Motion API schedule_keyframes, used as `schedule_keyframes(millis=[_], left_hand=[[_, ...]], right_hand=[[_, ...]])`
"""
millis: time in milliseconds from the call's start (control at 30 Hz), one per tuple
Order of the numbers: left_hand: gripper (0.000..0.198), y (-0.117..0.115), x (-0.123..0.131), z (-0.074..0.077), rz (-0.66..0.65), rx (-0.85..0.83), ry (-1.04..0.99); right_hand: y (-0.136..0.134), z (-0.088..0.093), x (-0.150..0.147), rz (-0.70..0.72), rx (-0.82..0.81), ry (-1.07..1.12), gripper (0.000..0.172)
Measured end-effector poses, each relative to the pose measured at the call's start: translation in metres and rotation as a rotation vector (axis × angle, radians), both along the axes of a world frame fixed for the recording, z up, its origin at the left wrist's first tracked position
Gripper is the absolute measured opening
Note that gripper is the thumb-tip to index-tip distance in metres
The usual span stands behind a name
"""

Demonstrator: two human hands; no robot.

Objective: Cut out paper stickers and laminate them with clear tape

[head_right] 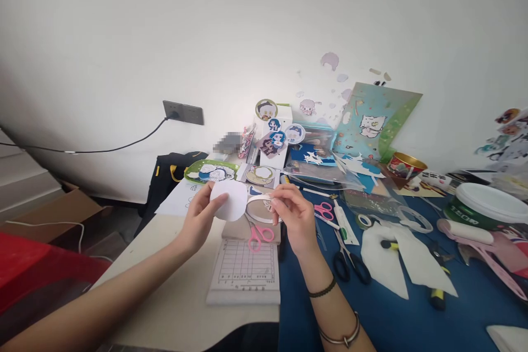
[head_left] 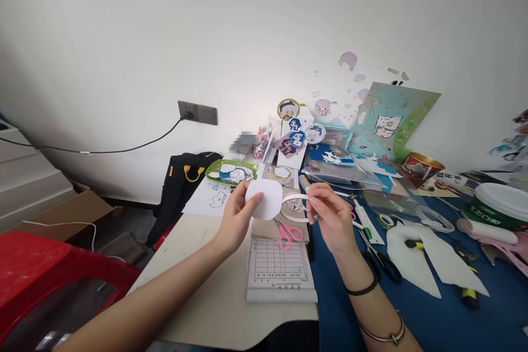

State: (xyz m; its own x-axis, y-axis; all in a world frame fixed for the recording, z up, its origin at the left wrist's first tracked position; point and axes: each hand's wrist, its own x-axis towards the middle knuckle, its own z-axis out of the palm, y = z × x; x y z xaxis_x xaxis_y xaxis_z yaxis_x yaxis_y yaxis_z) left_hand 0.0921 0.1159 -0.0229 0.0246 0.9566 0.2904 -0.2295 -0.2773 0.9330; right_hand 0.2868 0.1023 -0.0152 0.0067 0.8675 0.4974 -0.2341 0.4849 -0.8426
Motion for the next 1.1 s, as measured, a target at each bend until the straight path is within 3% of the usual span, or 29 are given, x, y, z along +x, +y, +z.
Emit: schedule_keyframes(millis=[133,333,567,700,1000,1100], left_hand=[[0.023,0.004,-0.003,-0.001,0.115,0.061,0.001],[0.026,0.007,-0.002,-0.003,0.059,0.018,0.025],[0.024,0.009,0.000,0.002,-0.016,-0.109,0.045],[0.028,0.009,0.001,0.003,-0.049,-0.244,-0.006],[0.035,0.014,-0.001,0.002,-0.039,-0.355,-0.062],[0.035,0.014,-0.001,0.002,-0.050,-0.350,-0.067]], right_hand=[[-0.002,0.001,0.005,0.055,0.086,-0.057,0.012],[-0.005,0.005,0.003,0.110,0.213,-0.154,0.012],[-0.004,0.008,0.008,0.227,-0.029,0.110,0.005],[-0.004,0.010,0.015,0.267,-0.046,0.067,0.007],[-0.007,0.014,0.017,0.135,0.127,0.063,0.007],[-0.012,0.014,0.009,0.146,0.158,-0.043,0.008]])
